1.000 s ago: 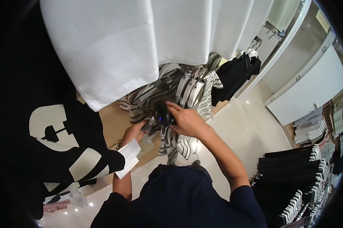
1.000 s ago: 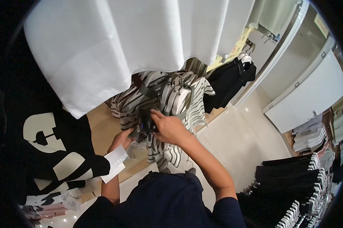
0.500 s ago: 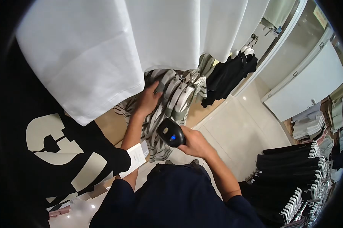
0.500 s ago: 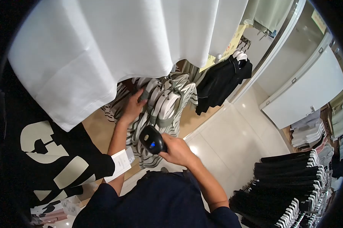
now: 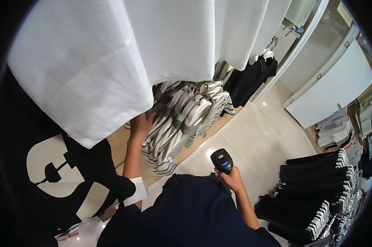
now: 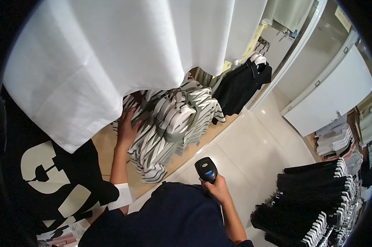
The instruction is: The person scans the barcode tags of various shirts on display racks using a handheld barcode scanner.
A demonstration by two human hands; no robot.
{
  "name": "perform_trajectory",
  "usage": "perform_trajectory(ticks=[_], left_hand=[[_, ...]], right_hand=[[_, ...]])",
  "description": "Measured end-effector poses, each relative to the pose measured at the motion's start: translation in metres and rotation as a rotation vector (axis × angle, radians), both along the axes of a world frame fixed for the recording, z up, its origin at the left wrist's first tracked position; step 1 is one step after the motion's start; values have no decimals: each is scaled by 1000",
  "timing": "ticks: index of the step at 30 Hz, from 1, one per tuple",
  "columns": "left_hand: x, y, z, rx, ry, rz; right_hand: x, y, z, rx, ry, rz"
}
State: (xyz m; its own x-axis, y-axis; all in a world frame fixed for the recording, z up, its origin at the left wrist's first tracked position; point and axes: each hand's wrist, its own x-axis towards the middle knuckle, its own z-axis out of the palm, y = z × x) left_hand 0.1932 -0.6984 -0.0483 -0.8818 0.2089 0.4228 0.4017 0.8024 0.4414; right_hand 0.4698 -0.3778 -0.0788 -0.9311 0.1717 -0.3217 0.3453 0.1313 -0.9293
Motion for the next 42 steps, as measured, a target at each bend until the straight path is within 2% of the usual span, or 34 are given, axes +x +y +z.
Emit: perform_trajectory(ticks=[2,3,5,7,9,12,13,15,16,18,20,22,24,25,26,28,30,32,33,34,37,40,42], left_hand=[[-29,-5,-36,-40,-16,-69],[-35,-3,-35,-70,-57,-151],[-44,3,-40,-55,40,-203],[-45,17,-20,-33,167,-262],[-48,24,-4,-93,133,-295],[-69,17,-32,-70,-118,-235],[-82,7,-58,0,-267,-184],[-94,-28,-124,294,-533,-238],[-80,-47,-152,518,-645,-346],[2,-54,-138,763,-810,-115],[60,-110,-211,232,-722,-95],[131,-121,-231,248,-743,-233],[213,-124,-258,267,-684,137],[252,-124,-259,272,-652,328],[282,-128,-261,150,-803,386],[339,-117,-248,124,-860,552],[386,-110,-243,124,-793,667],[422,-97,-225,114,-749,767],[433,-85,-203,109,-739,812],[444,-71,-180,102,-729,858],[477,-33,-126,190,-672,903],[525,-26,-120,297,-562,809],[542,-17,-91,346,-677,828]], right_hand=[[4,-1,-17,42,55,5],[5,-4,-21,63,85,4],[11,-13,-25,120,141,-4],[17,-17,-27,119,120,2],[24,-21,-27,132,123,2],[32,-26,-25,156,92,21],[35,-25,-23,163,77,30],[42,-23,-36,104,81,28],[44,-22,-41,71,84,26],[43,-21,-38,48,107,58],[45,-16,-42,-14,107,105],[44,-4,-56,-102,85,167],[41,2,-48,-101,87,220],[43,4,-40,-103,85,252],[43,10,-41,-101,61,299],[47,21,-48,-104,5,396],[51,31,-49,-119,-39,462],[56,41,-45,-85,-55,501],[59,47,-41,-94,-168,503],[64,54,-47,-80,-115,524],[78,76,-69,-79,-239,590],[89,91,-82,-74,-291,642],[101,98,-95,-109,-248,603]])
